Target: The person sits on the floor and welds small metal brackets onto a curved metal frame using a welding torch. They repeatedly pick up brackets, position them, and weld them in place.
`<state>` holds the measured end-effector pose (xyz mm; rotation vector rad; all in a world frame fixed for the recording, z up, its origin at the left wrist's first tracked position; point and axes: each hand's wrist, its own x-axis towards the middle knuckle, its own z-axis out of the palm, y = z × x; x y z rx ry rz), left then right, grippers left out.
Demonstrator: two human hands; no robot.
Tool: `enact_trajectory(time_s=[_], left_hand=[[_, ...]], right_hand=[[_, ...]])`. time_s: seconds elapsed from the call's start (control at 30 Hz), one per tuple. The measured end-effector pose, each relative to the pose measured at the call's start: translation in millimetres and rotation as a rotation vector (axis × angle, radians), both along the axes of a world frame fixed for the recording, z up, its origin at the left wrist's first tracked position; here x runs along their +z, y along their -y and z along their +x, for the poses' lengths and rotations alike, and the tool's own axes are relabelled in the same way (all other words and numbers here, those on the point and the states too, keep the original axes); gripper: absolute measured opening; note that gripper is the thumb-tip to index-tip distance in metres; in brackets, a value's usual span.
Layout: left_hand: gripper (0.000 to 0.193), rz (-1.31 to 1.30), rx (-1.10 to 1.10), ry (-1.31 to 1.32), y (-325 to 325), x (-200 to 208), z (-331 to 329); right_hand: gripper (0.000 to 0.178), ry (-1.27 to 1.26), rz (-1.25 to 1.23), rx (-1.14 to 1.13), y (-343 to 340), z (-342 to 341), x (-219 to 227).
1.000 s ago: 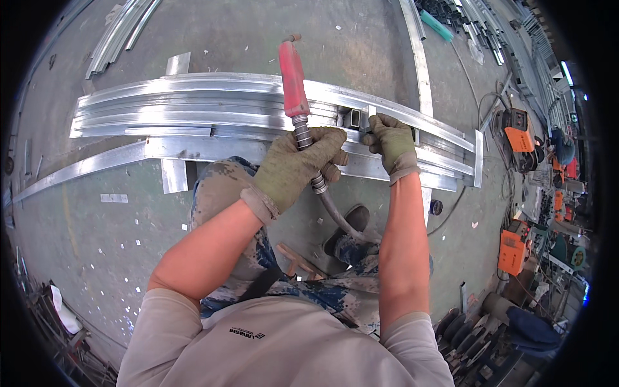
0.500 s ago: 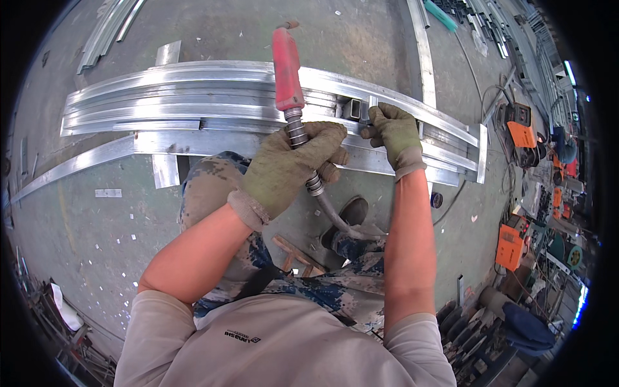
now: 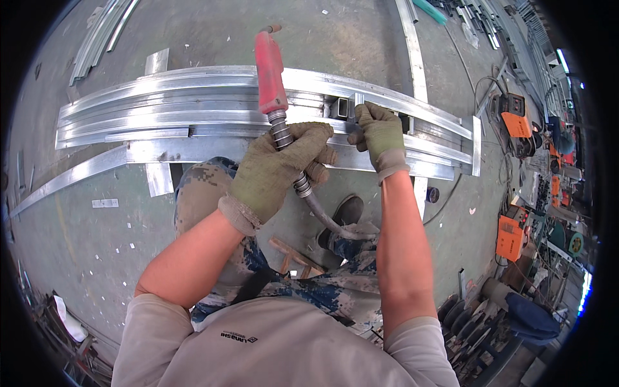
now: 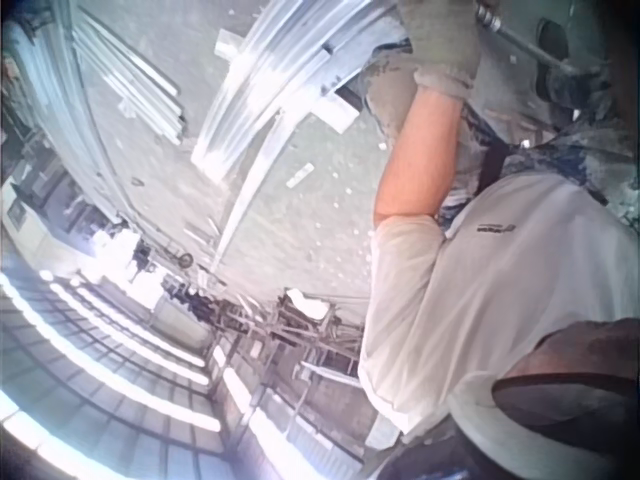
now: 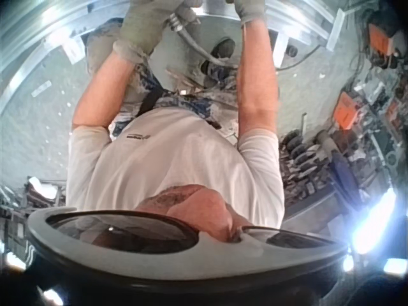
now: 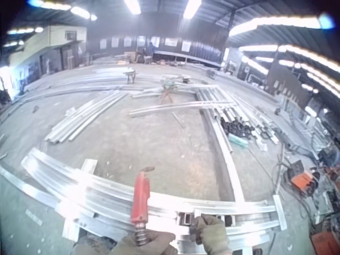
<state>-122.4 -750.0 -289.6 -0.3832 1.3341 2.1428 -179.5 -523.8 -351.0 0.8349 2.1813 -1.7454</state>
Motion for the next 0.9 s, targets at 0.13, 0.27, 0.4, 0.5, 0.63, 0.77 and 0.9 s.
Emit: enact_trajectory(time_s=[0.13,0.27,0.4,0.5,0.63,0.77,0.9], left_hand=[[0.038,-0.016,0.026,0.007,-4,2,-2],[0.039,-0.029,0.046,0.002,-5,-1,-2],[0.039,-0.036,0.065,-0.004,-6,-7,-2],[0.04,-0.067,0.04,-0.044,-8,-7,-1],[0.039,-0.127,-0.098,-0.126,-8,-8,3],[0.031,-0.211,-0.375,-0.351,-19,-22,15],[0.036,-0.544,-0.692,-0.486,-25,-17,20]], right_hand=[[0.032,0.034,-0.008,0.058,-8,-5,1],[0.037,0.021,-0.036,-0.004,-8,3,7],[0.04,-0.1,-0.055,-0.028,-17,23,14],[0.04,-0.123,-0.027,-0.045,-17,40,27],[0.047,-0.138,-0.149,0.012,-7,66,38],[0.056,-0.243,-0.343,0.132,22,87,74],[0.043,-0.315,-0.158,0.04,51,97,86]])
